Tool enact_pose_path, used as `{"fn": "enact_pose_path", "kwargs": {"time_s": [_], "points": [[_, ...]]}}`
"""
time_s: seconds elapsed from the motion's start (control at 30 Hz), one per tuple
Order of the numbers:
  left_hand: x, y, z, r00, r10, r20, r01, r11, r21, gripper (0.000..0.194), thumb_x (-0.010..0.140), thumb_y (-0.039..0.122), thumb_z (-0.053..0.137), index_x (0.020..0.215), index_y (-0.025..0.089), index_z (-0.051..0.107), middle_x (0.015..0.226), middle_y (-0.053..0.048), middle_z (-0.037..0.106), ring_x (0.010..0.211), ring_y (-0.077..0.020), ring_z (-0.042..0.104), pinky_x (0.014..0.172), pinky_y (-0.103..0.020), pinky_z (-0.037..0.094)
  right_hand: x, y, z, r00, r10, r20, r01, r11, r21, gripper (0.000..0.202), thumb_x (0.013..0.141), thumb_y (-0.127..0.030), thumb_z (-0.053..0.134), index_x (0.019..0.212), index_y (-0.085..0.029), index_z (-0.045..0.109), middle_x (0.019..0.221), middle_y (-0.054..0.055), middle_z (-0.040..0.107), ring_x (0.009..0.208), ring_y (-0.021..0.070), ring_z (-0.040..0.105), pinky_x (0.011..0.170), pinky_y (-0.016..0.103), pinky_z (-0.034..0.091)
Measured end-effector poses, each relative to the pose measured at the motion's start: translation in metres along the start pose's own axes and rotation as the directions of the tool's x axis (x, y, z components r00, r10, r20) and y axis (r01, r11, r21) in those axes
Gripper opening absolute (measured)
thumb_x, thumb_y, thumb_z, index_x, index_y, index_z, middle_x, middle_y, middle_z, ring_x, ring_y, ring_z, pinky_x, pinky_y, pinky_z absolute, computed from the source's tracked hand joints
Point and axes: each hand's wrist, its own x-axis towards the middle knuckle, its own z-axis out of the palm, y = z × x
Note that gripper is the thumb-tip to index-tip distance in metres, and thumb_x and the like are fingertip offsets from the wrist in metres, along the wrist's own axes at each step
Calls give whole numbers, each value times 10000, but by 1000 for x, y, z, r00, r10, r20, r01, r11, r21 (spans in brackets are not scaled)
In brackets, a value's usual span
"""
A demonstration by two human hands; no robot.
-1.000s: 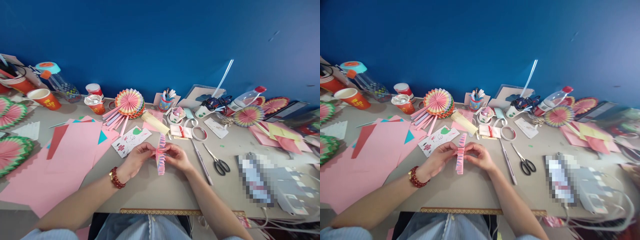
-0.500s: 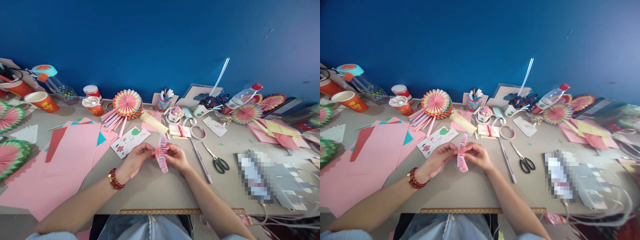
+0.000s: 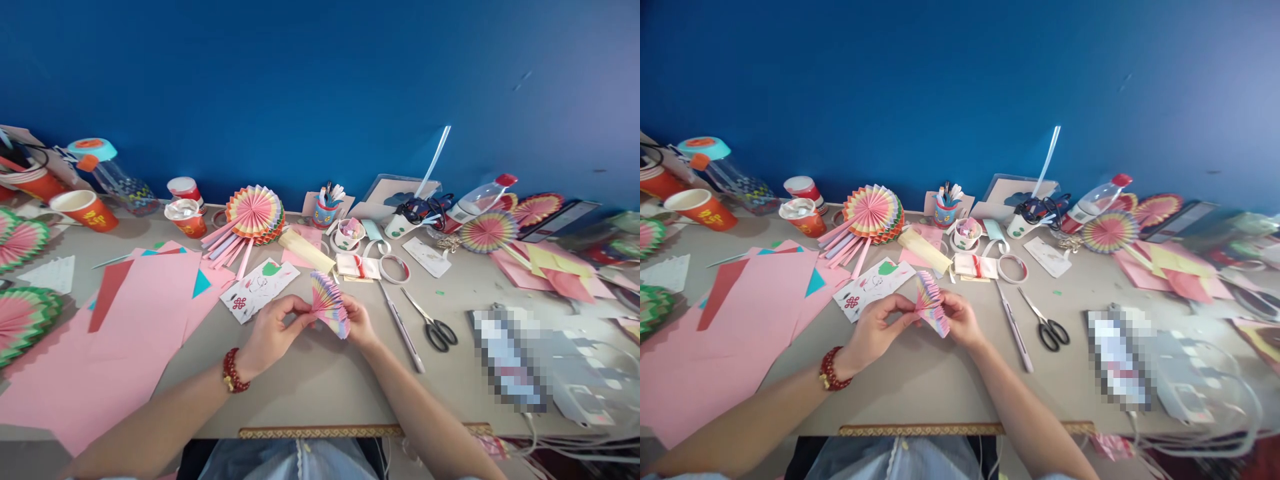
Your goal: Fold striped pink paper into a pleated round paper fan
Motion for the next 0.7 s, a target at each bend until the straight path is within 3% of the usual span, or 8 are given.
{"fn": "enact_pose_path", "kwargs": {"time_s": [0.27, 0.53, 0.7], "points": [[-2, -7, 0, 991, 132, -33, -126, 981, 150, 85, 900, 277, 650, 835, 226, 670, 760, -21, 732, 779, -196, 676, 766, -295, 484, 0, -5, 4, 1000, -15, 6, 15, 1000, -23, 332, 705, -507, 810, 735, -195, 700, 741, 55, 697, 699, 207, 656, 678, 304, 563], [-2, -8, 1, 996, 65, -61, -62, 997, 46, 42, 876, 267, 670, 870, 227, 682, 744, -17, 722, 741, -194, 666, 748, -291, 476, -1, -2, 5, 1000, -10, -17, 10, 999, -33, 349, 693, -522, 813, 750, -198, 700, 739, 61, 702, 709, 219, 665, 678, 315, 569], [-2, -8, 1, 994, 89, -58, -85, 994, 62, 53, 891, 267, 650, 897, 222, 678, 780, -23, 723, 744, -187, 669, 750, -288, 489, -2, -1, 5, 999, -26, -29, 25, 999, -43, 367, 682, -551, 806, 762, -206, 707, 791, 77, 720, 747, 241, 673, 715, 344, 573]]}}
